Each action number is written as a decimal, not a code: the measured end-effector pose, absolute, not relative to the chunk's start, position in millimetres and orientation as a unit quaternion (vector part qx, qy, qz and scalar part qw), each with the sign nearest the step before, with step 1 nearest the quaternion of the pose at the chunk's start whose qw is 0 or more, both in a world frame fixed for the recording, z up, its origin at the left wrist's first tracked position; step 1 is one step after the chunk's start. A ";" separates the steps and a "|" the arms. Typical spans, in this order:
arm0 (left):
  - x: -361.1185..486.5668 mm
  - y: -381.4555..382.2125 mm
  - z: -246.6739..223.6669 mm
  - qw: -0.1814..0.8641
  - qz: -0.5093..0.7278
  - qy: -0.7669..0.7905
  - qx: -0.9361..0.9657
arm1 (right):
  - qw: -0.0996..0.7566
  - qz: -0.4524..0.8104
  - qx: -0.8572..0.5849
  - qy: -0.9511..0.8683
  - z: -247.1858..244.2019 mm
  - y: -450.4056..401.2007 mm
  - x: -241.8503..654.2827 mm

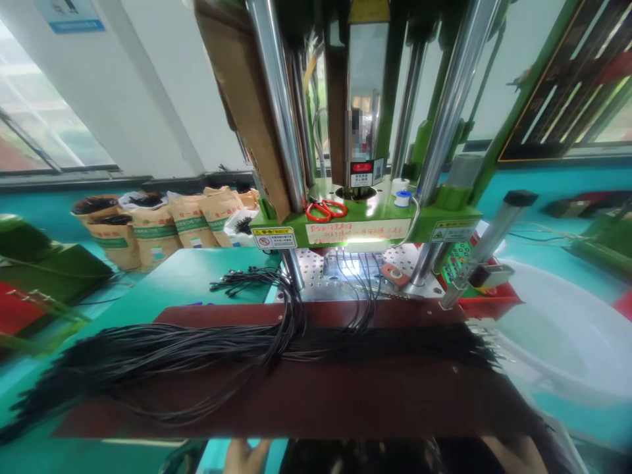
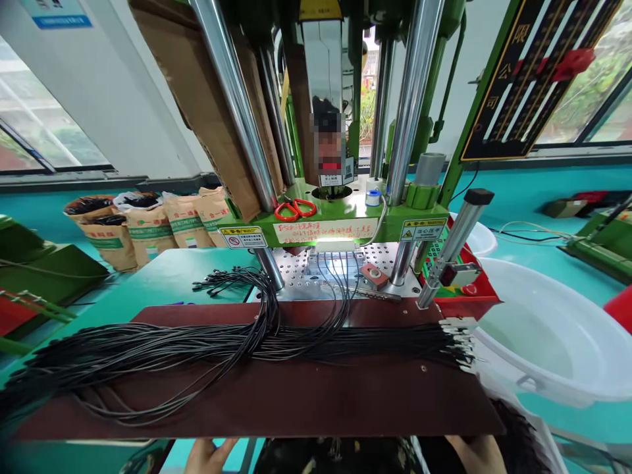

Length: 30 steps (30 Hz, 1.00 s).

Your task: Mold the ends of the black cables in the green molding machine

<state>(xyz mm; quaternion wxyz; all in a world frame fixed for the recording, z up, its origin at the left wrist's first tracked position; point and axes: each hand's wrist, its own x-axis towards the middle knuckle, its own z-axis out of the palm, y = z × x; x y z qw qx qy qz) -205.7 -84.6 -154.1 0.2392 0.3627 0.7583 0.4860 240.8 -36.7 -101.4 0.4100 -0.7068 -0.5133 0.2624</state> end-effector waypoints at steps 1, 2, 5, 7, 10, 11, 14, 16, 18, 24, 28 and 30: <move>-204.9 -84.6 -152.2 0.237 0.483 0.761 0.364 | 0.419 0.264 -0.708 -0.503 -103.7 -35.8 240.6; -204.2 -84.6 -150.8 0.235 0.480 0.763 0.363 | 0.432 0.265 -0.713 -0.485 -106.3 -34.5 240.3; -203.8 -84.9 -149.8 0.231 0.473 0.769 0.361 | 0.455 0.256 -0.730 -0.442 -111.5 -31.6 240.0; -205.0 -85.3 -151.1 0.234 0.474 0.765 0.368 | 0.443 0.264 -0.734 -0.442 -110.3 -32.0 240.2; -209.6 -85.4 -152.2 0.242 0.466 0.761 0.382 | 0.428 0.274 -0.742 -0.437 -105.5 -33.2 240.1; -211.4 -85.1 -151.9 0.246 0.459 0.761 0.386 | 0.431 0.272 -0.746 -0.430 -104.5 -33.2 239.6; -216.4 -83.7 -149.5 0.258 0.446 0.762 0.392 | 0.445 0.265 -0.746 -0.418 -104.0 -32.2 237.3; -218.3 -82.8 -147.9 0.257 0.448 0.763 0.389 | 0.450 0.268 -0.739 -0.424 -104.0 -31.7 235.3; -218.8 -82.4 -147.2 0.256 0.441 0.768 0.387 | 0.452 0.279 -0.731 -0.430 -103.1 -31.9 233.7; -212.7 -86.1 -147.2 0.221 0.424 0.787 0.391 | 0.437 0.298 -0.732 -0.429 -104.5 -32.7 234.9; -216.8 -89.3 -152.7 0.232 0.415 0.789 0.390 | 0.436 0.287 -0.735 -0.433 -109.7 -34.2 238.1; -223.7 -90.2 -159.7 0.245 0.404 0.791 0.390 | 0.435 0.291 -0.727 -0.444 -110.1 -35.5 238.6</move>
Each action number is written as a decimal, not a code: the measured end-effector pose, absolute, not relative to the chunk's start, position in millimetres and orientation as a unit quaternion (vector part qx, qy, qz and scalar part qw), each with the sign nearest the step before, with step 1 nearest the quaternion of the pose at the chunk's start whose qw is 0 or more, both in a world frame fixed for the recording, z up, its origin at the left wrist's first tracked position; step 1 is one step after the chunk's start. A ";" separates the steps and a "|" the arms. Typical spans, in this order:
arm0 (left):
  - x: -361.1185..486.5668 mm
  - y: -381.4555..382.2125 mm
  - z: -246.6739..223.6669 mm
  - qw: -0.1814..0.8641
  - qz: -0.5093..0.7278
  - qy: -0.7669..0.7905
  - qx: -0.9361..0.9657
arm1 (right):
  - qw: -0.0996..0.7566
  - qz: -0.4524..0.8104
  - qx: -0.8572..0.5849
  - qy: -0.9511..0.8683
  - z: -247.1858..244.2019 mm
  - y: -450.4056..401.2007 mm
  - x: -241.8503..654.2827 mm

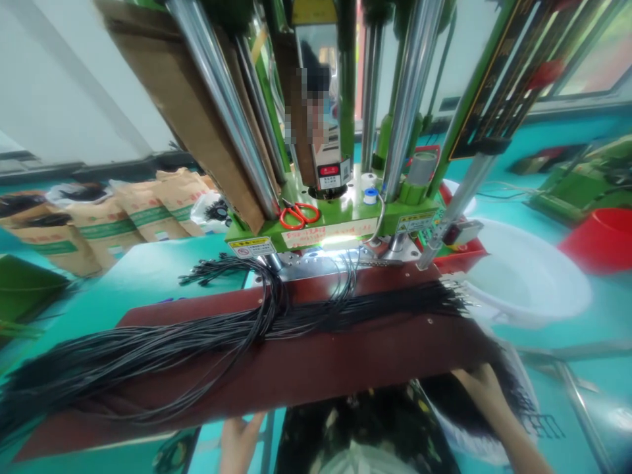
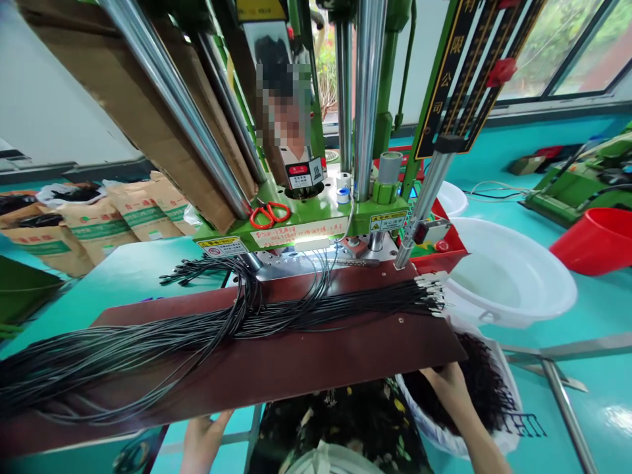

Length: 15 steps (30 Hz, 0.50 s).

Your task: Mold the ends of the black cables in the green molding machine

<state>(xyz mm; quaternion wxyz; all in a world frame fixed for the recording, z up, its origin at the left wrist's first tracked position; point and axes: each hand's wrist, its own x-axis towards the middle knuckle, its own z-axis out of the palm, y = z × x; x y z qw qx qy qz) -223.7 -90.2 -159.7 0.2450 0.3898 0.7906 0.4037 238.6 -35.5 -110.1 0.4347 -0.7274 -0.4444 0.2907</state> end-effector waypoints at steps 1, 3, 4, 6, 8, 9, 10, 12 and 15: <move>-227.3 -90.5 -164.0 0.249 0.402 0.789 0.392 | 0.436 0.291 -0.722 -0.451 -109.8 -36.1 238.4; -233.0 -90.5 -172.0 0.254 0.409 0.780 0.399 | 0.439 0.293 -0.711 -0.464 -108.9 -37.1 237.9; -234.6 -90.1 -175.0 0.255 0.417 0.775 0.401 | 0.440 0.296 -0.706 -0.470 -108.6 -37.4 237.6; -234.7 -88.5 -177.3 0.262 0.424 0.768 0.402 | 0.439 0.298 -0.702 -0.476 -108.7 -37.6 237.3; -232.5 -86.0 -173.9 0.266 0.426 0.768 0.398 | 0.439 0.291 -0.705 -0.475 -109.6 -37.7 237.4; -231.5 -84.8 -170.1 0.268 0.424 0.769 0.396 | 0.440 0.287 -0.707 -0.474 -110.1 -37.7 237.7; -231.4 -84.1 -164.9 0.272 0.418 0.769 0.399 | 0.439 0.286 -0.707 -0.475 -110.4 -37.8 238.2; -234.6 -84.7 -150.3 0.281 0.391 0.770 0.419 | 0.430 0.298 -0.702 -0.483 -110.0 -37.9 240.3; -243.4 -93.0 -116.9 0.267 0.263 0.797 0.473 | 0.400 0.338 -0.685 -0.507 -107.3 -38.3 246.7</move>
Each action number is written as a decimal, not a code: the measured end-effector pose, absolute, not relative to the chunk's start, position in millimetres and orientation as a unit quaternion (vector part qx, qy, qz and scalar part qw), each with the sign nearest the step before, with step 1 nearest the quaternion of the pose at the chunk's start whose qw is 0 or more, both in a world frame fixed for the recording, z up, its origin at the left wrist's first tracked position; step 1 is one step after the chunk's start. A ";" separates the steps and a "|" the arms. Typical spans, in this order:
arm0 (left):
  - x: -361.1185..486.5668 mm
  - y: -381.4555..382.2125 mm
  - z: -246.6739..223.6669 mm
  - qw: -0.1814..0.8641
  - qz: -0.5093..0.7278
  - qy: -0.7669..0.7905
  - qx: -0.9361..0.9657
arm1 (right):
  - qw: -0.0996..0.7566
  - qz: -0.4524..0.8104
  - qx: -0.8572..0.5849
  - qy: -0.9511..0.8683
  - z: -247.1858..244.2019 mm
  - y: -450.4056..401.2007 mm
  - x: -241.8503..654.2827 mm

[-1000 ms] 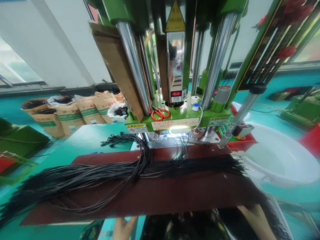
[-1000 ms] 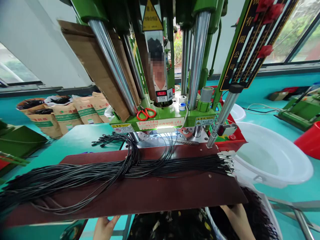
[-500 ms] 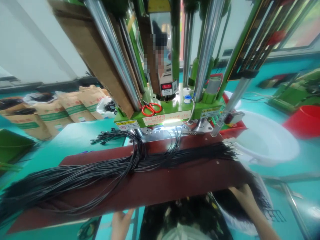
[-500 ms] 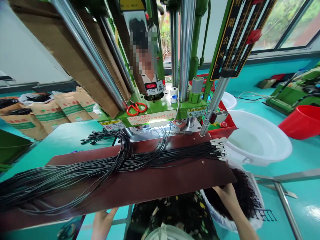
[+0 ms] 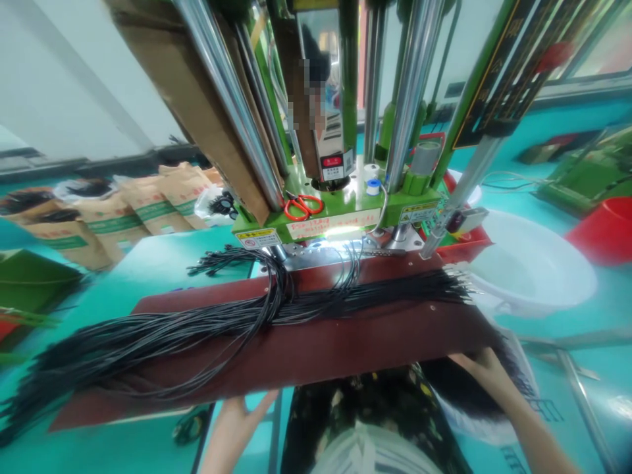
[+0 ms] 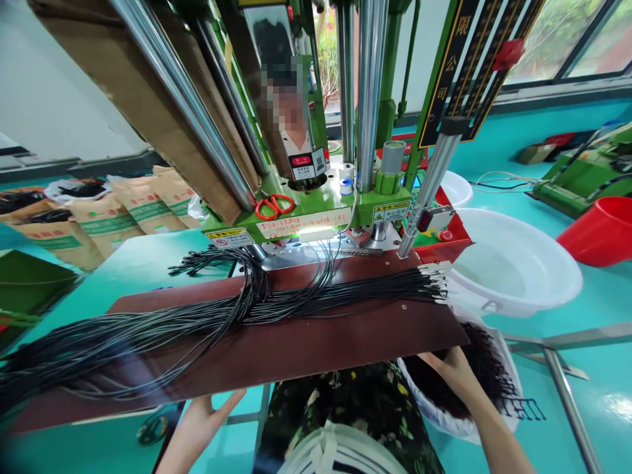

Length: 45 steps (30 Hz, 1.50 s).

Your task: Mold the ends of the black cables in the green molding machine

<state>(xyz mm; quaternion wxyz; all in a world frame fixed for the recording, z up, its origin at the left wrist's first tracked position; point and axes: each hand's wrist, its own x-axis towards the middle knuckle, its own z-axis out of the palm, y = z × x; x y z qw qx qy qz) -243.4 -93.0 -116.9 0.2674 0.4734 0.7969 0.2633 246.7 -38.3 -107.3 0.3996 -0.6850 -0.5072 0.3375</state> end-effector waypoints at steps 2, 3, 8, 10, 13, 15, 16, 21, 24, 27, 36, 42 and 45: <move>-241.8 -101.1 -86.9 0.276 0.146 0.810 0.496 | 0.380 0.353 -0.676 -0.523 -105.8 -38.6 252.4; -235.8 -104.0 -70.4 0.305 0.105 0.795 0.513 | 0.372 0.356 -0.675 -0.529 -105.8 -38.7 255.2; -151.9 -81.1 0.1 0.369 0.145 0.519 0.757 | 0.350 0.343 -0.688 -0.535 -113.3 -38.3 262.3; -109.2 -51.5 9.4 0.251 0.148 0.457 0.840 | 0.350 0.336 -0.690 -0.537 -116.5 -37.9 261.9; -58.7 0.1 2.8 0.090 0.127 0.408 0.900 | 0.343 0.318 -0.692 -0.550 -116.8 -38.8 261.5; -36.8 29.4 -6.3 0.014 0.106 0.396 0.912 | 0.344 0.294 -0.694 -0.561 -114.4 -41.2 263.3; -28.9 41.0 -9.8 -0.016 0.093 0.397 0.913 | 0.348 0.279 -0.691 -0.569 -112.9 -43.0 265.1; -8.7 70.8 -7.1 -0.079 0.001 0.388 0.918 | 0.375 0.252 -0.664 -0.596 -110.0 -55.0 280.9; -4.3 78.5 4.1 -0.050 -0.041 0.392 0.918 | 0.364 0.256 -0.678 -0.585 -109.8 -60.0 290.1; -5.1 85.4 14.8 -0.003 -0.064 0.397 0.916 | 0.358 0.240 -0.686 -0.587 -106.5 -62.0 295.2; -31.5 83.7 39.2 0.038 0.089 0.424 0.901 | 0.384 0.134 -0.677 -0.613 -75.9 -59.9 289.8; -38.3 73.4 36.7 0.154 0.207 0.426 0.867 | 0.396 -0.013 -0.664 -0.634 -35.2 -53.1 264.1; -41.9 70.1 34.5 0.314 0.245 0.428 0.811 | 0.458 0.010 -0.644 -0.613 -12.6 -55.6 242.9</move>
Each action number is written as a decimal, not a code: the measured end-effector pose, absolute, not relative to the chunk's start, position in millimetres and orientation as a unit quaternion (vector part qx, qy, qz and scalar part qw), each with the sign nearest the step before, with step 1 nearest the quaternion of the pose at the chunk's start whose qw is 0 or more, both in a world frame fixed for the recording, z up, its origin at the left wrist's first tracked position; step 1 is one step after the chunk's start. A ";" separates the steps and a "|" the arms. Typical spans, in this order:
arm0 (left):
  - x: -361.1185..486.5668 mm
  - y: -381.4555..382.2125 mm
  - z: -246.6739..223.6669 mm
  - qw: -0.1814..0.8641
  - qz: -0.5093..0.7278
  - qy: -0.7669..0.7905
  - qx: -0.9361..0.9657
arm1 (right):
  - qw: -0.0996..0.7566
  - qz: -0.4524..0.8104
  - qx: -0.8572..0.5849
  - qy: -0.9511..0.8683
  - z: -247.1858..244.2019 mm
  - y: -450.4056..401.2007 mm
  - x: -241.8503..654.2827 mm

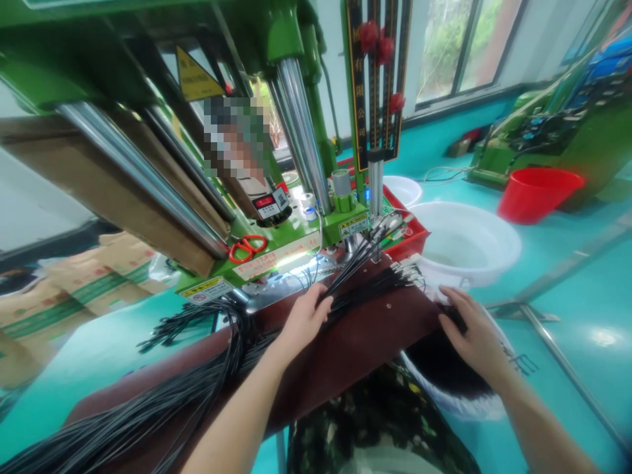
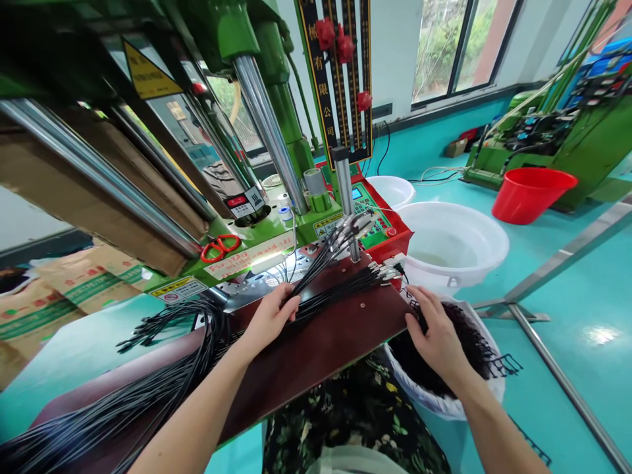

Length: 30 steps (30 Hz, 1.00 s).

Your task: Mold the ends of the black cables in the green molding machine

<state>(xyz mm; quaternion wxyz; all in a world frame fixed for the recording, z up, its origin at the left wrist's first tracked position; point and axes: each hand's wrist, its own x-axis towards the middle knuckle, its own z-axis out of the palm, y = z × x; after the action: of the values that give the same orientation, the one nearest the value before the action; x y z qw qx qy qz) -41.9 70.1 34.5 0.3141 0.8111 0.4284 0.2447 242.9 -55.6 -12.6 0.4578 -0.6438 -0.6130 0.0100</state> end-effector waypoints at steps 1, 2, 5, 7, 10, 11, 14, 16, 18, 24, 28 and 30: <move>-43.1 69.1 34.7 0.359 0.248 0.423 0.794 | 0.485 0.062 -0.629 -0.604 -6.3 -56.4 233.9; -44.3 68.0 35.2 0.392 0.249 0.415 0.783 | 0.508 0.135 -0.609 -0.594 -1.0 -56.5 224.0; -46.7 63.2 37.4 0.425 0.247 0.399 0.775 | 0.546 0.400 -0.518 -0.523 9.1 -47.9 191.3; -47.6 57.3 38.2 0.418 0.237 0.392 0.784 | 0.592 0.519 -0.420 -0.451 14.2 -33.2 171.8; -48.9 41.3 38.7 0.399 0.211 0.395 0.800 | 0.664 0.594 -0.266 -0.369 27.3 -6.7 153.0; -49.7 34.0 38.9 0.392 0.201 0.398 0.804 | 0.674 0.604 -0.234 -0.355 33.3 0.3 149.6; -55.2 9.2 39.9 0.372 0.160 0.418 0.813 | 0.665 0.623 -0.203 -0.359 49.1 9.7 144.2; -62.6 -6.3 40.1 0.376 0.105 0.417 0.821 | 0.627 0.636 -0.210 -0.397 52.9 6.8 141.8; -72.1 -18.5 39.3 0.380 0.038 0.394 0.836 | 0.567 0.646 -0.232 -0.456 50.6 -0.3 138.9; -72.6 -38.0 27.5 0.511 0.001 0.320 0.798 | 0.387 0.641 -0.279 -0.601 34.8 -24.6 122.9; -35.4 -46.1 11.6 0.765 0.200 0.316 0.524 | 0.313 0.682 -0.304 -0.587 23.6 -33.8 114.0; -18.3 -48.2 6.2 0.797 0.258 0.339 0.428 | 0.338 0.705 -0.319 -0.536 20.4 -32.1 116.0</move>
<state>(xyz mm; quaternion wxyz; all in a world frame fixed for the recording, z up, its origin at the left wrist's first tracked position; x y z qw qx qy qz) -18.3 -48.2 6.2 0.7970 0.4281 0.3393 0.2578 116.0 -32.1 20.4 0.3377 -0.3192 -0.5358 0.7050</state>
